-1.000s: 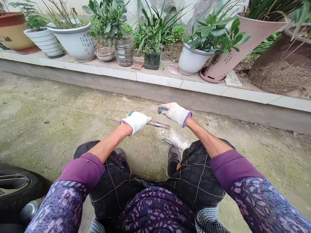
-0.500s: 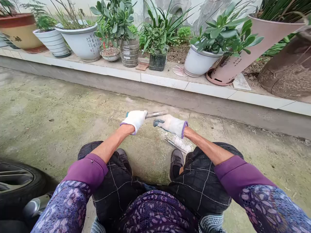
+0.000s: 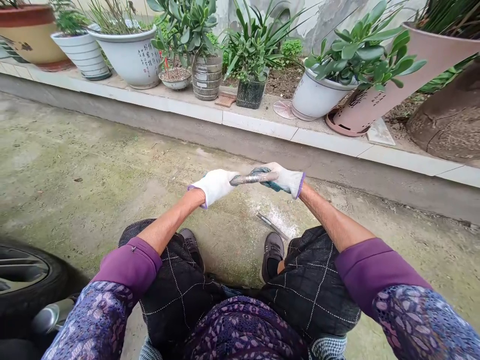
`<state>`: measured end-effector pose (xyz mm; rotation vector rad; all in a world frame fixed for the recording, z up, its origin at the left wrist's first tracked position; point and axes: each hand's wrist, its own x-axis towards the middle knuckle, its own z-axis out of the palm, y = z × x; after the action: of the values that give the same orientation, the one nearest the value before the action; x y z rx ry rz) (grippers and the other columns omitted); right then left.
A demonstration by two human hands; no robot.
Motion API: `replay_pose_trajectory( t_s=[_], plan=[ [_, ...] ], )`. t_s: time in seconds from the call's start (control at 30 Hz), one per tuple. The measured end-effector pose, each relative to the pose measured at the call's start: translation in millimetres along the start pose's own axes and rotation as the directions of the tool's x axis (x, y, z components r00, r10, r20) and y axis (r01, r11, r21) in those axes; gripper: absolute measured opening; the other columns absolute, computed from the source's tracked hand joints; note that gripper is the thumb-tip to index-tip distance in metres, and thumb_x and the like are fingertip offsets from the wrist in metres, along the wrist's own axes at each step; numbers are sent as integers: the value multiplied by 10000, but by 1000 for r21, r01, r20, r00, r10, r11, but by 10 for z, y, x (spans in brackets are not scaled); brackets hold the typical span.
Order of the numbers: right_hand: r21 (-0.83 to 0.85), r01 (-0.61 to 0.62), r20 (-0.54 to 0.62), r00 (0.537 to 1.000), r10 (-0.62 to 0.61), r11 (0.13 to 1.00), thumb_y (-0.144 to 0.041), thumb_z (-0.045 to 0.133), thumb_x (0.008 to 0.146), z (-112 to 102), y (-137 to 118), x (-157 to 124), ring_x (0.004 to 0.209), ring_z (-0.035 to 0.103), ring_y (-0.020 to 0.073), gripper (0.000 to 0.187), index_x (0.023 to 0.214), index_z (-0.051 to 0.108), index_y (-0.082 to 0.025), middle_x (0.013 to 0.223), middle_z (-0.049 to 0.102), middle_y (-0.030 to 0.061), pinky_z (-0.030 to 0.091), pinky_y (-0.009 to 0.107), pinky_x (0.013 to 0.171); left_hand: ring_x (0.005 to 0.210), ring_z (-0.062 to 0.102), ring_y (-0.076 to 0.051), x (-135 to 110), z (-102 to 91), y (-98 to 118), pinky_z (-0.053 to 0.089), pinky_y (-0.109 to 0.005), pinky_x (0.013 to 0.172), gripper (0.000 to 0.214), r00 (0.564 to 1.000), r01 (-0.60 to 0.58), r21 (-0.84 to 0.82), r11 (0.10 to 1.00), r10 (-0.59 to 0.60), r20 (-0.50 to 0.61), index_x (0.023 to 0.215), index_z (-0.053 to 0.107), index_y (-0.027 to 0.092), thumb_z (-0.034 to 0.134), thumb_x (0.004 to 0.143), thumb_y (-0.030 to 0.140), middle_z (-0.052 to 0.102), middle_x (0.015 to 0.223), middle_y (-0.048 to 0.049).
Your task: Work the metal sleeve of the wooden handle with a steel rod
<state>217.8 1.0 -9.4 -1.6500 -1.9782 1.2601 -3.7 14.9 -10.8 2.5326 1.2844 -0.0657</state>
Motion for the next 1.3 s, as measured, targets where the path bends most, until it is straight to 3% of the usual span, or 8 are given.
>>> replay_pose_trajectory(
  t_s=[0.13,0.3,0.5,0.73,0.83,0.93,1.1,1.3],
  plan=[
    [15,27,-21,999,-27,1000,-286,474,830,206,-112,-83,462,371,98,293,955,719,-186,601,528,-17,313,235,458,808,659,-180,69,14,-95,488,-244,714,321,991,40,-179,983,-62,-122,1010,724,161,480,916,347,725,877,-36],
    [-277,196,-26,977,-212,941,-208,485,852,351,-160,-173,769,595,149,255,897,735,-178,888,714,37,441,244,724,800,699,-236,117,94,-103,508,-306,735,299,986,166,131,977,-167,-2,1043,727,165,467,928,258,742,894,-122],
    [-415,163,-58,977,-205,895,-262,513,840,180,-17,-178,698,554,151,235,863,737,-195,809,696,31,391,247,642,813,721,-300,54,237,40,530,-387,735,300,975,-57,319,946,-15,220,1050,735,198,533,840,127,738,852,-152],
    [5,62,-126,990,-61,998,-288,504,755,-74,16,-63,488,354,85,293,899,717,-150,597,498,-31,286,227,466,552,586,-129,-115,45,99,467,-222,543,329,977,55,-269,962,4,214,1077,748,208,590,799,286,670,673,-3],
    [44,-32,-81,996,36,999,-300,520,777,33,-77,-83,447,309,77,261,899,700,-155,561,433,-49,249,226,428,474,508,-100,-184,-53,66,422,-200,448,392,975,106,-503,858,11,223,1149,717,209,573,794,294,611,631,15],
    [-37,54,-35,998,-55,998,-258,495,821,233,-121,-93,524,437,100,229,870,701,-171,630,554,-17,358,224,509,448,475,-93,-169,-74,5,407,-198,417,389,978,172,-587,791,-65,200,1149,706,191,562,800,283,591,623,8],
    [-316,208,35,978,-208,926,-223,499,873,456,-117,-112,792,596,155,242,929,731,-180,928,727,42,432,254,761,635,655,-186,-1,101,-90,513,-276,588,267,962,233,-167,958,-203,182,1013,735,167,544,847,253,706,777,-78],
    [-484,129,10,990,-142,865,-297,493,903,351,-91,-125,695,564,150,269,954,742,-209,834,717,26,376,248,634,923,721,-328,38,263,-29,534,-399,762,341,984,90,355,931,-139,114,1102,706,139,454,878,91,731,929,-186]
  ],
)
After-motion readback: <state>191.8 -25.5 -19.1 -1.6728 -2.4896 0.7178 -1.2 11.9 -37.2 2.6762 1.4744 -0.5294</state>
